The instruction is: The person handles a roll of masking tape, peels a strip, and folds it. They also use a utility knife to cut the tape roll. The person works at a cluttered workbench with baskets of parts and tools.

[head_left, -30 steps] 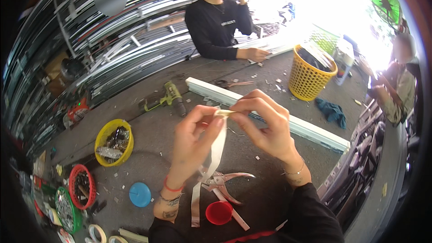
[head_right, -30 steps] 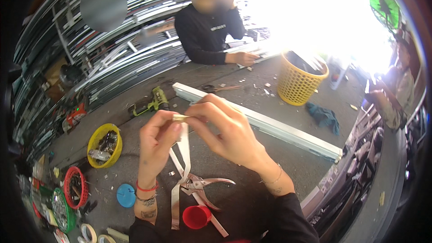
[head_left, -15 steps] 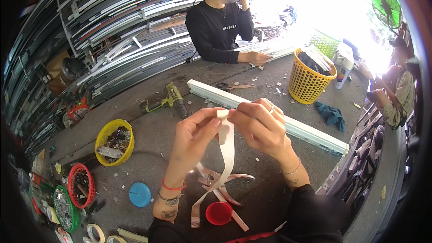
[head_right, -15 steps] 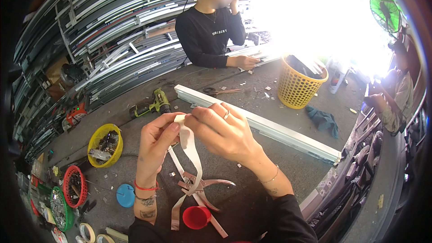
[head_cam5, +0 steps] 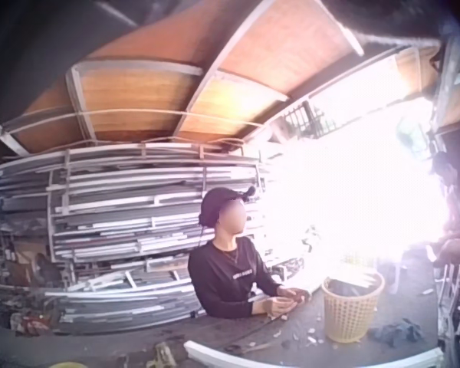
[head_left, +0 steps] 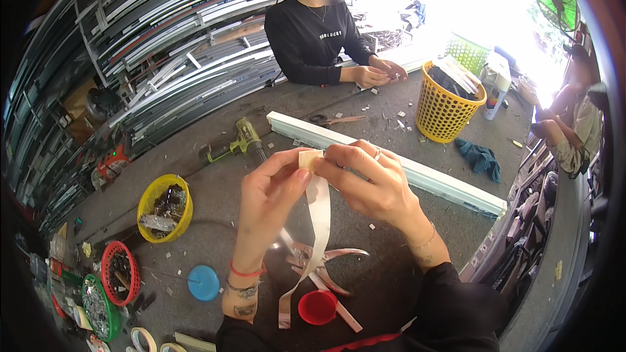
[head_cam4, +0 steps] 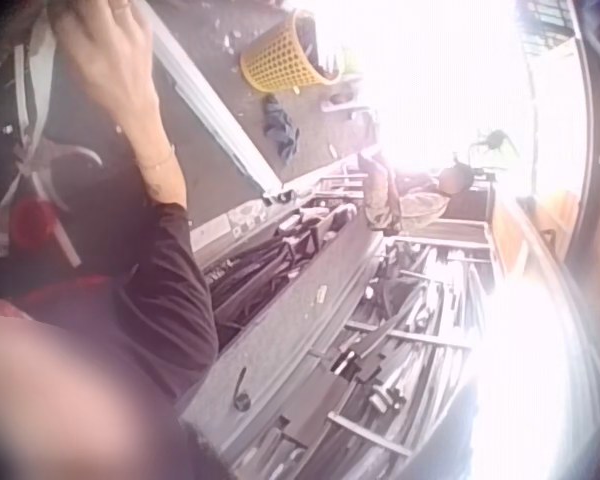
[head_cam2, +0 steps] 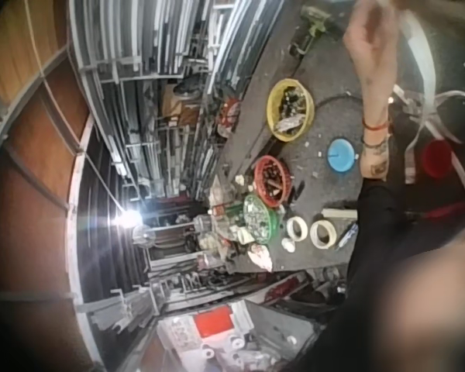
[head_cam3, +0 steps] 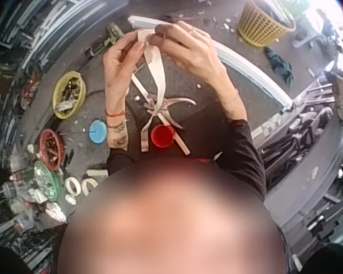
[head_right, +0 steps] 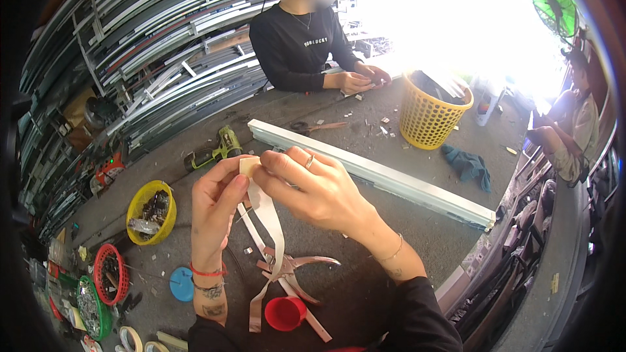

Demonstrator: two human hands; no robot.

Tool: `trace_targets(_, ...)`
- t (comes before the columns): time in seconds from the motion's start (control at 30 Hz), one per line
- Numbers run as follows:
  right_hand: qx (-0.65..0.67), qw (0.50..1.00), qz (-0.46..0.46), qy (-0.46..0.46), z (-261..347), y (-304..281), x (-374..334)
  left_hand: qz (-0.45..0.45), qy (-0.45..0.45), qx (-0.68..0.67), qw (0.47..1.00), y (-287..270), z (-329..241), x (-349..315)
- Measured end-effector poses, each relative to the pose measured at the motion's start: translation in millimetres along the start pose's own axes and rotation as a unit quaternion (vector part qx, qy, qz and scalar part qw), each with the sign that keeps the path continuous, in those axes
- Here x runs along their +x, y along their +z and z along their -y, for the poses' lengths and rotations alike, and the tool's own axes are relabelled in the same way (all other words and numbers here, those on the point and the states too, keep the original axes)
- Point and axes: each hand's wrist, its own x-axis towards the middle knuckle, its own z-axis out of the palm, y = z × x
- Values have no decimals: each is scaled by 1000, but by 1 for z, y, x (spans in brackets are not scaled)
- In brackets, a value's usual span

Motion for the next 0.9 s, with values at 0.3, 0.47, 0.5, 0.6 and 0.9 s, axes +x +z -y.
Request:
trace_targets(0.3, 9, 1000, 4, -2, -1, 2, 0, -12, 25, 27, 999, 2, 1, 0)
trace_targets(0.47, 31, 998, 51, 18, 0, -4, 1, -15, 30, 46, 998, 1, 2, 0)
trace_targets(0.5, 38, 997, 62, 25, -1, -6, 2, -17, 30, 46, 998, 1, 3, 0)
trace_targets(0.6, 97, 991, 76, 48, -6, -10, 4, -21, 31, 56, 998, 3, 6, 2)
trace_targets(0.9, 390, 871, 15, 299, -19, -9, -3, -88, 60, 112, 988, 0, 9, 3)
